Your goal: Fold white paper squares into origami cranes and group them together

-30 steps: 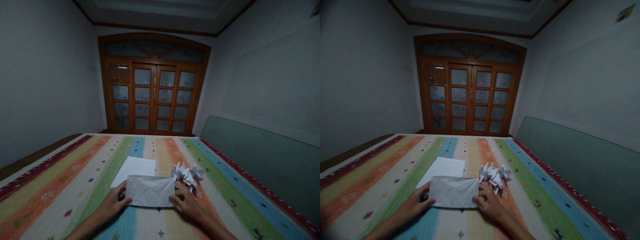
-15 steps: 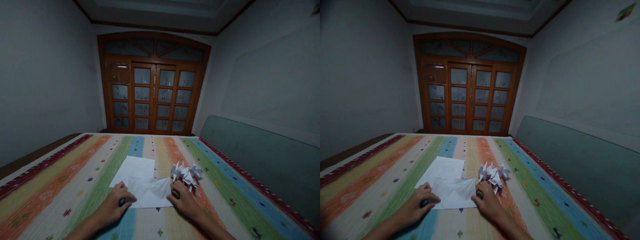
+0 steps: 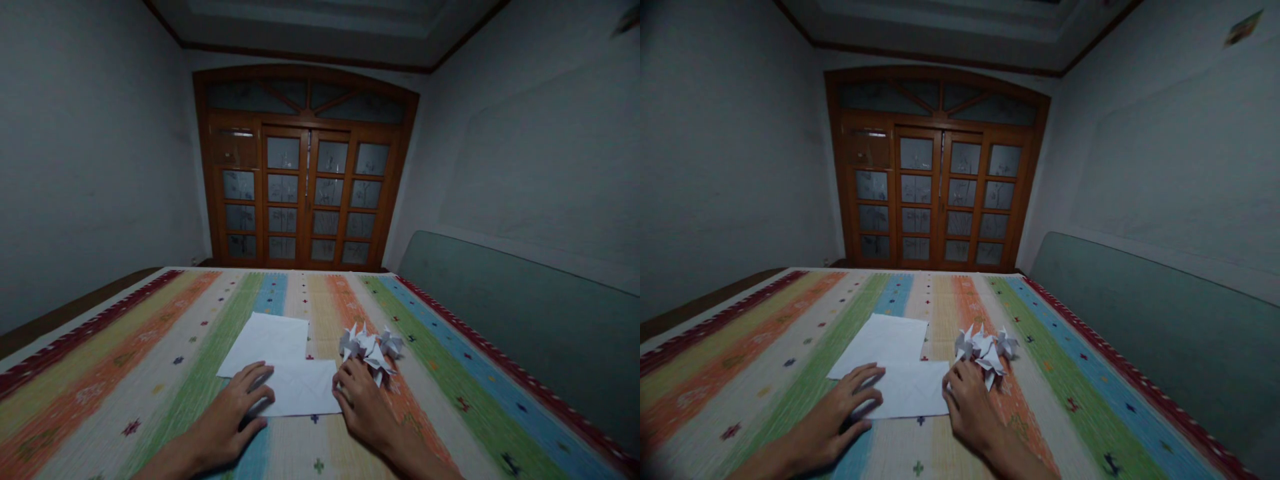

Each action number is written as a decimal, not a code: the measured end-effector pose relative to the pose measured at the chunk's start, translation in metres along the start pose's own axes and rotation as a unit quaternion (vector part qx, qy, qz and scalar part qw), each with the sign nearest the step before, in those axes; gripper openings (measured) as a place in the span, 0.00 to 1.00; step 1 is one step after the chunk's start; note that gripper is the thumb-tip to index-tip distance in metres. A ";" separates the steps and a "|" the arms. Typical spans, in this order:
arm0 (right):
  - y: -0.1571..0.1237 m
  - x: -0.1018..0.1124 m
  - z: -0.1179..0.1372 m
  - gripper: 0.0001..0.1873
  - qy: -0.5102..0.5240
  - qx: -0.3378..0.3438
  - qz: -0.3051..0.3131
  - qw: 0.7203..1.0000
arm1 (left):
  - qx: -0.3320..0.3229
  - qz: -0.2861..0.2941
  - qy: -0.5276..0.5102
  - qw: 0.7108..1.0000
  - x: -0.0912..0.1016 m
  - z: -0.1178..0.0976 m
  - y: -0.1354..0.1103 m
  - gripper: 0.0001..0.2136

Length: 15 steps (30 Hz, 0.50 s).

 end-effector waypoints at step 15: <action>0.001 -0.008 0.021 0.38 0.058 0.006 0.302 0.952 | -0.032 0.102 0.044 0.993 -0.017 0.005 0.001 0.32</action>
Point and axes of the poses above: each hand's wrist, its own y-axis towards the middle knuckle, its own x-axis out of the back of the hand, z = x × y, the point moved 4 cm from there along y, towards the middle knuckle, and after that the axes turned 11 degrees about -z, right-handed, at the moved point
